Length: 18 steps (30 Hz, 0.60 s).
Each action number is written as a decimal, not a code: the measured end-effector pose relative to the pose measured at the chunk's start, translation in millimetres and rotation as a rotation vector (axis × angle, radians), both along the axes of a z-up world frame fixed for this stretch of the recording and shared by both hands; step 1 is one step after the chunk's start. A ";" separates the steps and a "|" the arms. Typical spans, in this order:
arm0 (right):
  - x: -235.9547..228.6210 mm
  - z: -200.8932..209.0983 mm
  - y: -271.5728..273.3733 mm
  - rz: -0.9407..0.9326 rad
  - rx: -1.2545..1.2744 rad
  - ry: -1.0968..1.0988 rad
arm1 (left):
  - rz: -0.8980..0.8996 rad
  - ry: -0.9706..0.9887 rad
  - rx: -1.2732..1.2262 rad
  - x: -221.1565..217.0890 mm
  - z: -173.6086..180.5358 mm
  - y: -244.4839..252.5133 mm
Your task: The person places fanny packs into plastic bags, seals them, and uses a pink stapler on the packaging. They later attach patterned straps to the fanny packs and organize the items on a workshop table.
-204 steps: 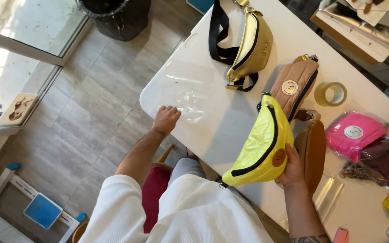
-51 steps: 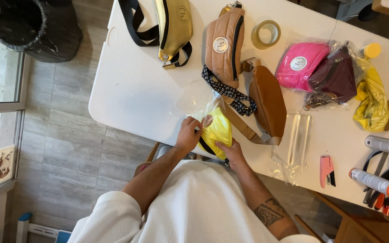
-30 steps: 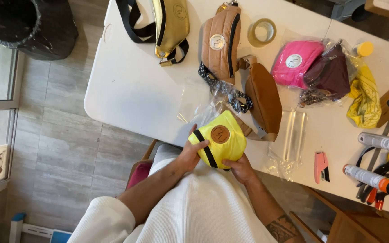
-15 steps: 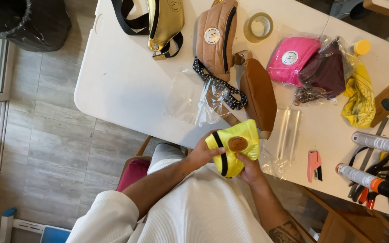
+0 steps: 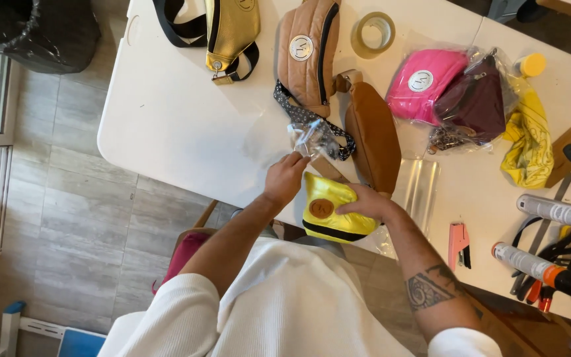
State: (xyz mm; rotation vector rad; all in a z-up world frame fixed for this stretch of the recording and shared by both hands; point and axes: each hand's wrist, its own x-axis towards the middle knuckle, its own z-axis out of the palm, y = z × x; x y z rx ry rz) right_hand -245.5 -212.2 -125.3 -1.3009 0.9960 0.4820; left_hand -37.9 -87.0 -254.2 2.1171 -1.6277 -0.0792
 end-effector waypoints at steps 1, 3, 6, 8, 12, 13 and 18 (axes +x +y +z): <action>18.3 8.6 -2.6 0.119 -0.046 0.018 | -0.058 -0.005 -0.047 4.1 15.5 6.5; 42.8 16.6 -2.7 0.242 -0.099 0.028 | -0.113 -0.016 -0.100 10.0 32.6 17.1; 61.0 15.5 -2.1 0.255 -0.207 0.178 | -0.131 -0.024 -0.137 19.1 35.5 22.0; 67.2 13.1 1.1 0.071 -0.282 0.240 | -0.129 0.011 -0.184 21.7 34.3 30.5; 101.4 52.6 9.8 0.128 -0.248 0.031 | -0.163 0.094 -0.249 18.9 61.1 30.1; 107.3 49.1 12.4 0.147 -0.218 0.030 | -0.177 0.064 -0.282 18.8 57.2 28.9; 96.6 3.4 19.3 0.032 -0.175 0.014 | -0.156 -0.048 -0.325 39.2 54.6 40.0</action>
